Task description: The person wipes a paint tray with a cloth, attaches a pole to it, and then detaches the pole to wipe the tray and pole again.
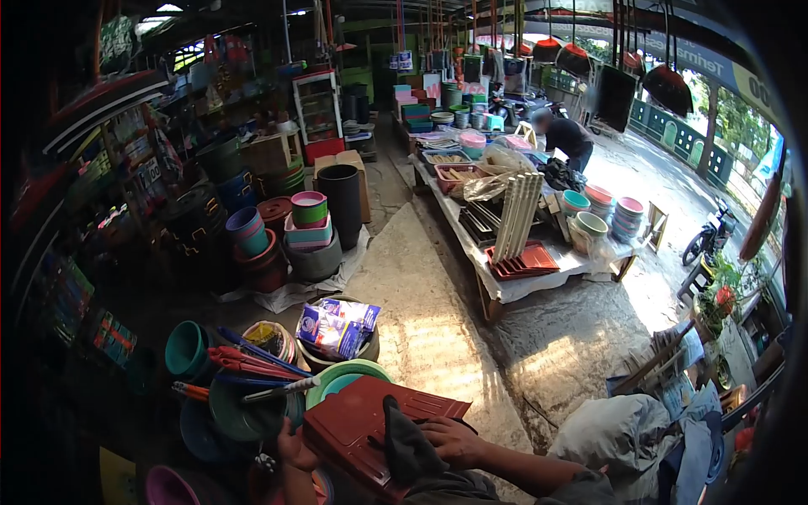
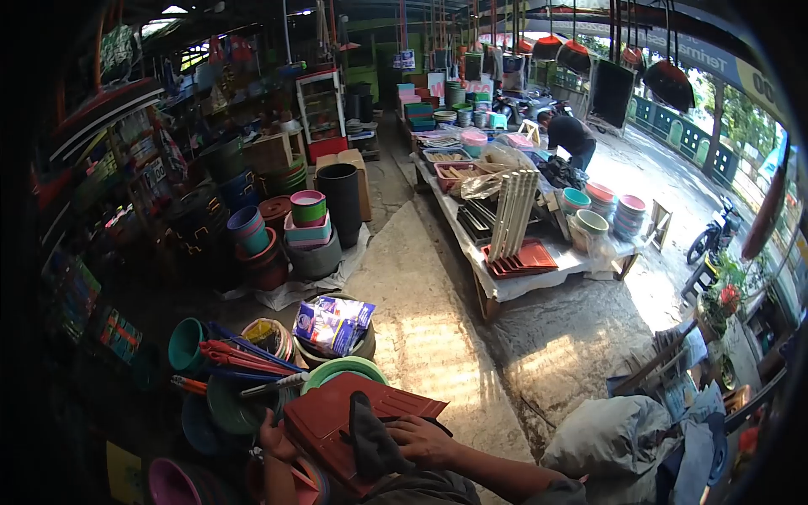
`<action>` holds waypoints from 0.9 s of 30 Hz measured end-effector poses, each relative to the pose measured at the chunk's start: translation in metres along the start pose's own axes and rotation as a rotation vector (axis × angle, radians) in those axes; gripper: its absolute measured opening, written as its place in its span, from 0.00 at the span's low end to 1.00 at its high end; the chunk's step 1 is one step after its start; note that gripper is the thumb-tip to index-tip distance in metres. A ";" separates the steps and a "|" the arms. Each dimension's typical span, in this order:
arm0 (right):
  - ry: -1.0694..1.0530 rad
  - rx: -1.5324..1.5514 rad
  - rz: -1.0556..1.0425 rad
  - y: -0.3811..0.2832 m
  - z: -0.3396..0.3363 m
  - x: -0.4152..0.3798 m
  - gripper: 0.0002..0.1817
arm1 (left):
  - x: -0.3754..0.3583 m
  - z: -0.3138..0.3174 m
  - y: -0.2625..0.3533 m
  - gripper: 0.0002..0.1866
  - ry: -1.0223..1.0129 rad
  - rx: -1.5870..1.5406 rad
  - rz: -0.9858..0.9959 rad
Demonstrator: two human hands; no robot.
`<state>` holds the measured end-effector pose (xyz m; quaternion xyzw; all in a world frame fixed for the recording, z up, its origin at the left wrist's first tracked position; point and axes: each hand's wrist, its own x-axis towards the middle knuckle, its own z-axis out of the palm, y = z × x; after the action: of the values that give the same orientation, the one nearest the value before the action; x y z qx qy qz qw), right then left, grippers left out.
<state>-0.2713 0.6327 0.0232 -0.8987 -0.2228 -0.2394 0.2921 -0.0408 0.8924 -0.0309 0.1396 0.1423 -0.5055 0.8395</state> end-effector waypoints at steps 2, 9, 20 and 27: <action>-0.262 0.010 0.160 -0.002 0.001 -0.008 0.30 | 0.014 -0.006 -0.012 0.39 -0.088 -0.067 0.118; -0.289 0.265 0.374 -0.039 0.011 -0.013 0.33 | 0.024 0.045 -0.049 0.36 -0.061 0.240 0.368; 0.588 -0.146 0.624 0.005 0.035 0.000 0.15 | -0.007 0.085 -0.065 0.35 -0.395 0.520 0.716; 0.837 0.817 0.963 0.063 0.028 -0.010 0.18 | -0.019 0.065 -0.066 0.34 -0.184 0.410 0.634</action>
<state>-0.2374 0.6018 -0.0285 -0.5512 0.2531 -0.3049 0.7343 -0.1017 0.8540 0.0299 0.2957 -0.0876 -0.2495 0.9179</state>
